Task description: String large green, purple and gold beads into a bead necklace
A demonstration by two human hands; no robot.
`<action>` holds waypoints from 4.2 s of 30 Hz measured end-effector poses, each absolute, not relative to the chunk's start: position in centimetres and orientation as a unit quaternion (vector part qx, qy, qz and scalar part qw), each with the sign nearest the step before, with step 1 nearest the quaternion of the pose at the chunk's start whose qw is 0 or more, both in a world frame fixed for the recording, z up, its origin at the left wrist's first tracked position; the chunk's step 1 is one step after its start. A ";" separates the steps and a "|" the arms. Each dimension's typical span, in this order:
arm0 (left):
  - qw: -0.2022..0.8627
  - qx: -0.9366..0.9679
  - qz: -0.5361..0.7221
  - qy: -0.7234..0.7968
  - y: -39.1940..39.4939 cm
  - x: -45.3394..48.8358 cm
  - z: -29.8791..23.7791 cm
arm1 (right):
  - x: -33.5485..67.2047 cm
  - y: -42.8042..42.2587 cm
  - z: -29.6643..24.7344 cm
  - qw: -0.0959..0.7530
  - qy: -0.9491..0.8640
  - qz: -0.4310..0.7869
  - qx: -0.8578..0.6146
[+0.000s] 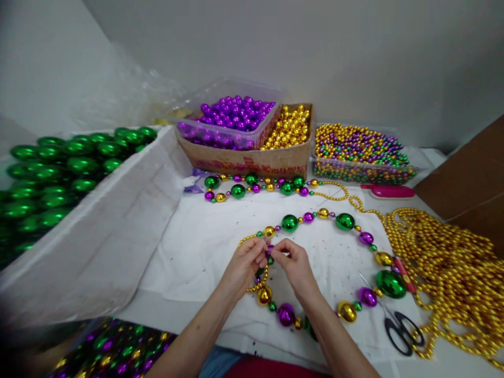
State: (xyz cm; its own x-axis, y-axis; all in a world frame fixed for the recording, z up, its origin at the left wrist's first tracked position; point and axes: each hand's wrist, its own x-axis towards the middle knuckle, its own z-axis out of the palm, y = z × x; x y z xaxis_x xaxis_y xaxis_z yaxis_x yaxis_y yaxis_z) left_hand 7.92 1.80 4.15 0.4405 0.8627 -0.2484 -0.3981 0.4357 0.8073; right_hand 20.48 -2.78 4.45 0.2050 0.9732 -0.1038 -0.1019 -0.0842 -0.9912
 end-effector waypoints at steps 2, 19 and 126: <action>0.779 0.330 0.417 0.333 2.1 7.3 4.5 | 20.8 -3.2 4.6 0.564 -0.367 0.522 -0.525; 0.825 0.235 0.432 0.277 -0.5 6.1 3.1 | 22.1 -6.8 2.2 0.504 -0.364 0.535 -0.572; 0.729 0.547 0.205 0.358 0.7 7.5 8.2 | 28.4 -6.9 8.5 0.253 -0.620 0.515 -0.535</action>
State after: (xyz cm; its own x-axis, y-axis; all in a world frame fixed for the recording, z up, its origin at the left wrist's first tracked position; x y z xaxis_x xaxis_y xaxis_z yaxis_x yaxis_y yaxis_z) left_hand 7.47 0.69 8.17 0.6602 0.6896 -0.2976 0.0934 0.3178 0.9436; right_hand 28.40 -6.94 8.48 -0.2991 0.9244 -0.2366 0.4027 -0.1025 -0.9096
